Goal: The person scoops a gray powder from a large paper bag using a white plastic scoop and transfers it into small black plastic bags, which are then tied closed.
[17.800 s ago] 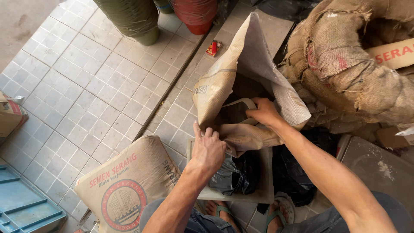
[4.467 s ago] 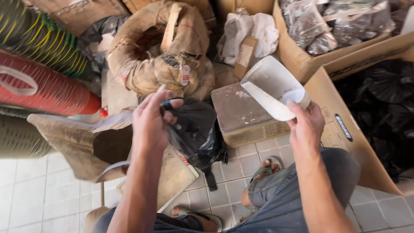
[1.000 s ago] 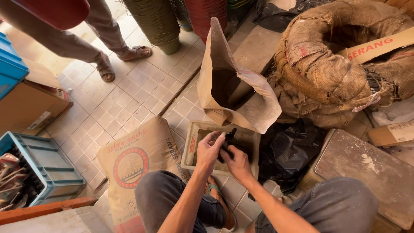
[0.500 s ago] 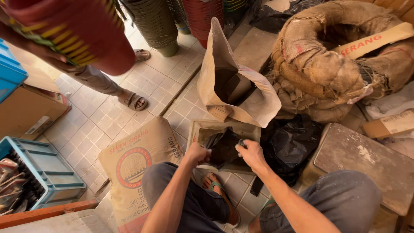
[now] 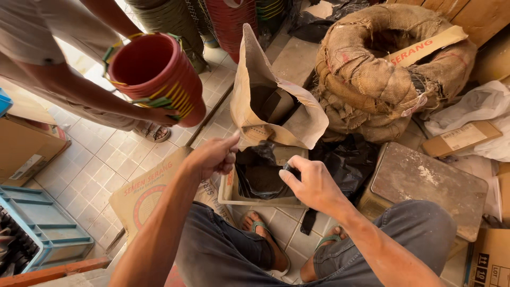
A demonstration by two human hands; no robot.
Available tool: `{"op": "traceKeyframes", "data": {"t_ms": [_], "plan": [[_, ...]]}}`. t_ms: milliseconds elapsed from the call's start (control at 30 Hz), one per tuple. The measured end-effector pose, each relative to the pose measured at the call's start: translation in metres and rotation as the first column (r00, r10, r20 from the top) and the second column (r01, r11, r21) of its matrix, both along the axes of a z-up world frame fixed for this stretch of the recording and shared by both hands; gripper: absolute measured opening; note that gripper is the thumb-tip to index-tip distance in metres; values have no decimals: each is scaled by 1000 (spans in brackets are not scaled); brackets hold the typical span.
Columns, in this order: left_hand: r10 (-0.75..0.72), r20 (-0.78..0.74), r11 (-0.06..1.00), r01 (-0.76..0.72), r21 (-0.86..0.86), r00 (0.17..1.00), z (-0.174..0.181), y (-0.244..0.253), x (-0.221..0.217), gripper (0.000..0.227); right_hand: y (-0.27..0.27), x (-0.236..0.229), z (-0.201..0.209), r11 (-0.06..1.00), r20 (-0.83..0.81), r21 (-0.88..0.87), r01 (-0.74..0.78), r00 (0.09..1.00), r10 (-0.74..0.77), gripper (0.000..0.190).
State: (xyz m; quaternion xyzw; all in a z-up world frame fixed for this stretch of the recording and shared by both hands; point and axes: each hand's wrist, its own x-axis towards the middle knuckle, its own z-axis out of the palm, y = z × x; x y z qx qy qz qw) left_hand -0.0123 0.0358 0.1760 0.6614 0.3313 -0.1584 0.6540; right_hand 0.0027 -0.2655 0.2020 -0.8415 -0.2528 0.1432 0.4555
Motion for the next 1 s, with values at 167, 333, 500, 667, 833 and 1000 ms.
{"op": "traceKeyframes", "data": {"t_ms": [167,333,500,667,833,1000], "plan": [[-150,182,983,167,-78,972,79,-63,-2,60,6,-13,44,989,133,65,-134,983,124,30],[-294,291,935,337,-111,911,63,-85,9,50,16,-5,43,968,157,135,-211,969,189,29],[-182,352,900,299,-317,918,-48,-58,19,50,32,14,17,960,189,160,-230,962,199,33],[-87,384,876,254,-409,919,-58,-65,5,56,31,21,-7,962,87,230,-146,988,129,32],[-209,327,945,276,-175,922,-38,-83,1,68,27,39,-71,951,98,284,-119,991,95,27],[-299,308,951,307,25,903,-89,-81,8,73,38,37,-142,896,-328,443,5,932,157,27]]}}
